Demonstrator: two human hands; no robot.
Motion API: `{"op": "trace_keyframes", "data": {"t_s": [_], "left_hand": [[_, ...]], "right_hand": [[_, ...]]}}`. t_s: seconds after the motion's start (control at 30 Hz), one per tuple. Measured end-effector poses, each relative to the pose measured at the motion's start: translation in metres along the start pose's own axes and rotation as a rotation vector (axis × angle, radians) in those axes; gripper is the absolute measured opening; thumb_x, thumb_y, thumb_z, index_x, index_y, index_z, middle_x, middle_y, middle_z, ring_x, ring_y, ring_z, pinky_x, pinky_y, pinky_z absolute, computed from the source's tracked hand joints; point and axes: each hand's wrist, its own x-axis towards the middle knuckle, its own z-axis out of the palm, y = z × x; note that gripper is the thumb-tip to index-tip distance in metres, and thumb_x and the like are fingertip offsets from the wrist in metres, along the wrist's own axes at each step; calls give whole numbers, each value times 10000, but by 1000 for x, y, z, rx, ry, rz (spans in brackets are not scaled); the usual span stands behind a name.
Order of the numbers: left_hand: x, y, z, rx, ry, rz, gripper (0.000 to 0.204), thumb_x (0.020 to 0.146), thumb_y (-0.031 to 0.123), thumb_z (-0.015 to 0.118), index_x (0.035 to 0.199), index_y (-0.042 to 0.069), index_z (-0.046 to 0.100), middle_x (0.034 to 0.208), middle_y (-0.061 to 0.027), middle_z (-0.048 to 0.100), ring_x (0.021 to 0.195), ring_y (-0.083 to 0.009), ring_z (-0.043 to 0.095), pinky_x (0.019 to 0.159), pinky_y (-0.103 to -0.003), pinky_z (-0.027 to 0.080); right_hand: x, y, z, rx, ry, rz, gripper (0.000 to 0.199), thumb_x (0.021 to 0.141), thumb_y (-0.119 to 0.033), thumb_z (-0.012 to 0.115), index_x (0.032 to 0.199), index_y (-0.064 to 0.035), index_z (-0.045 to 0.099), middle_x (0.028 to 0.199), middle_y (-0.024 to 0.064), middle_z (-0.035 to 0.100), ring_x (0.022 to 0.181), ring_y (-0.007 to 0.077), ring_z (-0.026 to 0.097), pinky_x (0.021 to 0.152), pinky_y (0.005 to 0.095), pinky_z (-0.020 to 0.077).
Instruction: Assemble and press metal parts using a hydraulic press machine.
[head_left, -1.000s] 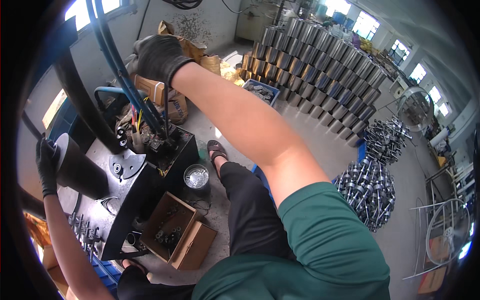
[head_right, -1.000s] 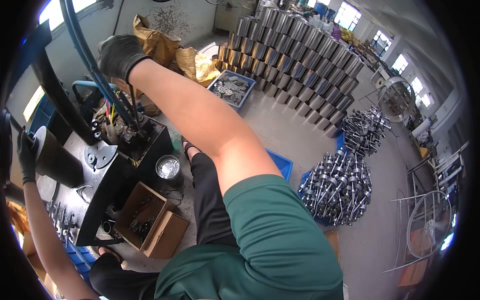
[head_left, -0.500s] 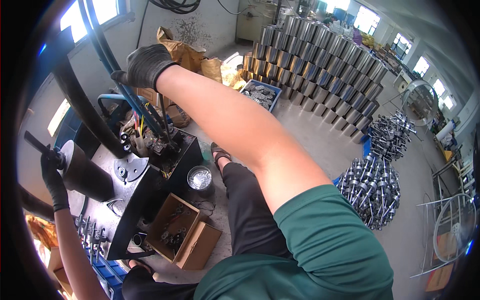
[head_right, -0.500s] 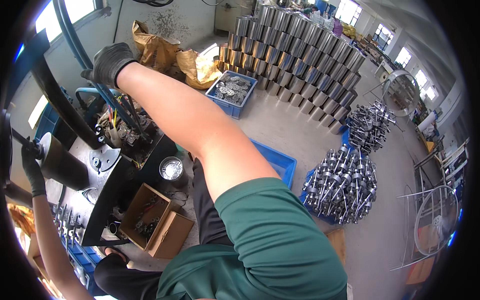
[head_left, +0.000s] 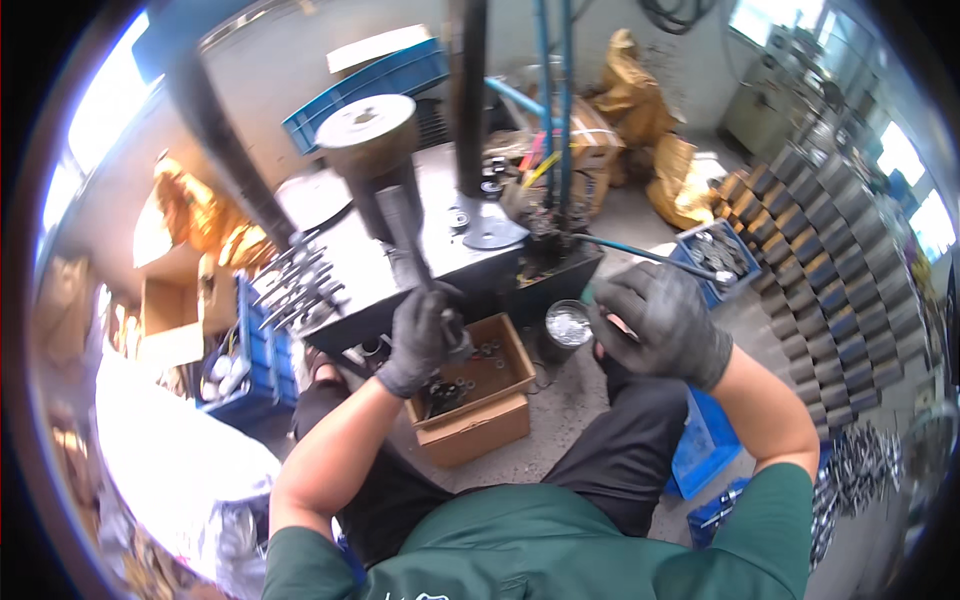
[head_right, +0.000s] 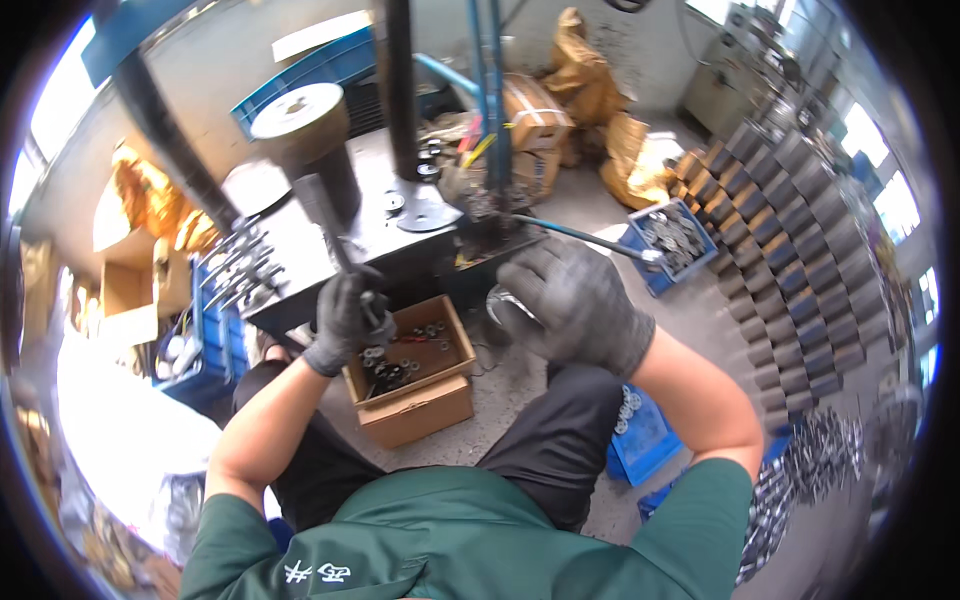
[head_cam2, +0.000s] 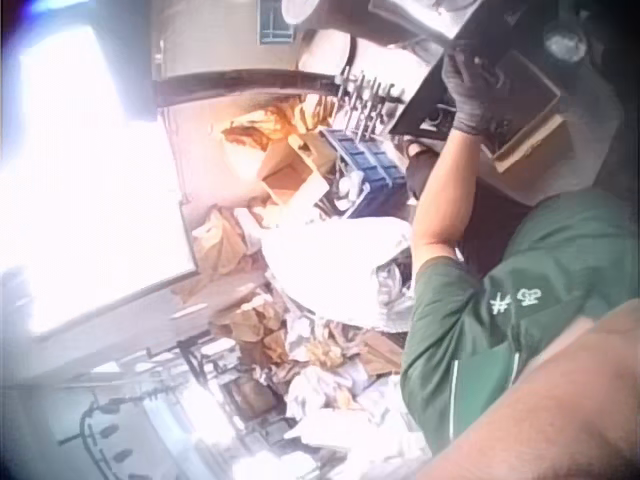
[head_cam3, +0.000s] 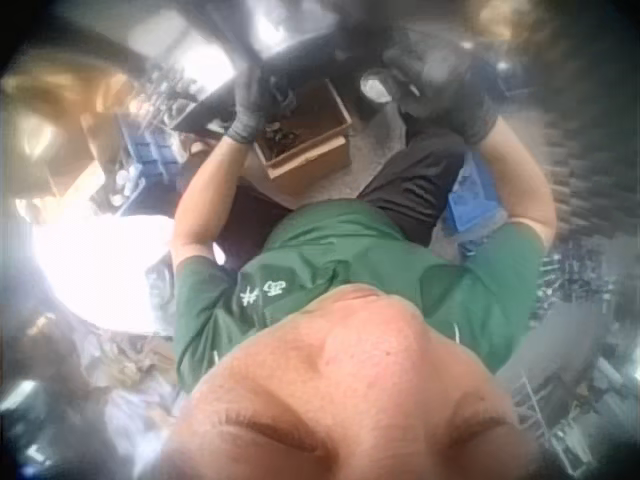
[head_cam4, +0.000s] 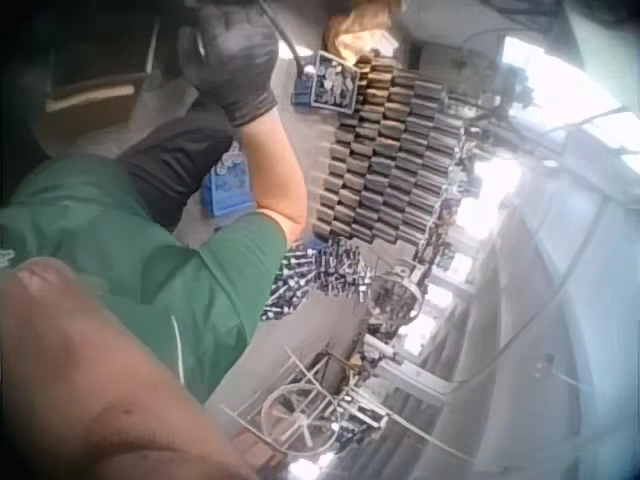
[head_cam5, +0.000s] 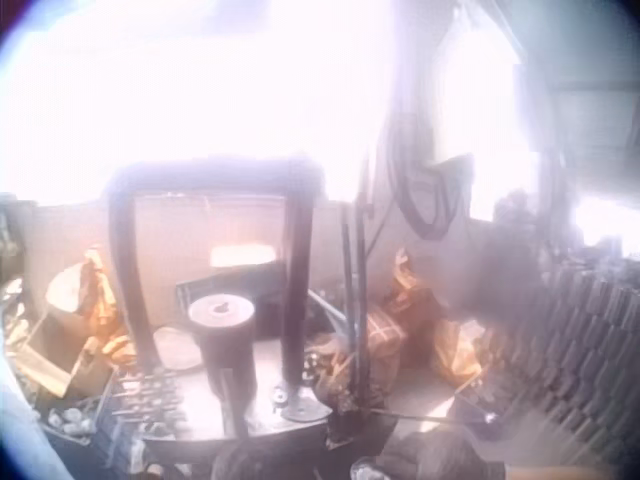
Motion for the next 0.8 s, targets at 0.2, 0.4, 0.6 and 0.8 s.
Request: {"op": "trace_keyframes", "data": {"t_s": [0.2, 0.4, 0.6, 0.8], "left_hand": [[7, -40, 10, -49, -14, -345, 431, 1009, 472, 543, 954, 63, 666, 744, -20, 590, 660, -118, 596, 576, -270, 505], [15, -41, 19, 2, 54, -351, 364, 963, 331, 493, 880, 29, 679, 772, -100, 628, 657, -221, 624, 658, -363, 548], [39, -54, 4, -371, 243, -539, 370, 1003, 286, 412, 869, 48, 661, 690, -75, 593, 586, -175, 583, 540, -332, 519], [67, -76, 8, -560, 399, -602, 372, 1001, 342, 471, 865, 44, 648, 664, -70, 579, 549, -184, 557, 524, -357, 500]], "right_hand": [[4, -8, 118, 563, 133, 467, 151, 841, -37, 724, 988, -26, 692, 902, 136, 701, 826, 238, 703, 727, 340, 557], [-24, -9, 182, 1247, 30, 929, 161, 948, -103, 658, 1067, 1, 692, 974, 129, 741, 904, 197, 705, 857, 343, 566], [-27, -2, 203, 1266, 90, 1052, 281, 955, -165, 659, 1186, -5, 667, 1005, 122, 736, 899, 190, 701, 840, 319, 557], [-41, 9, 228, 1276, 57, 1112, 380, 970, -181, 634, 1307, -6, 611, 1034, 110, 731, 942, 190, 700, 872, 327, 560]]}}
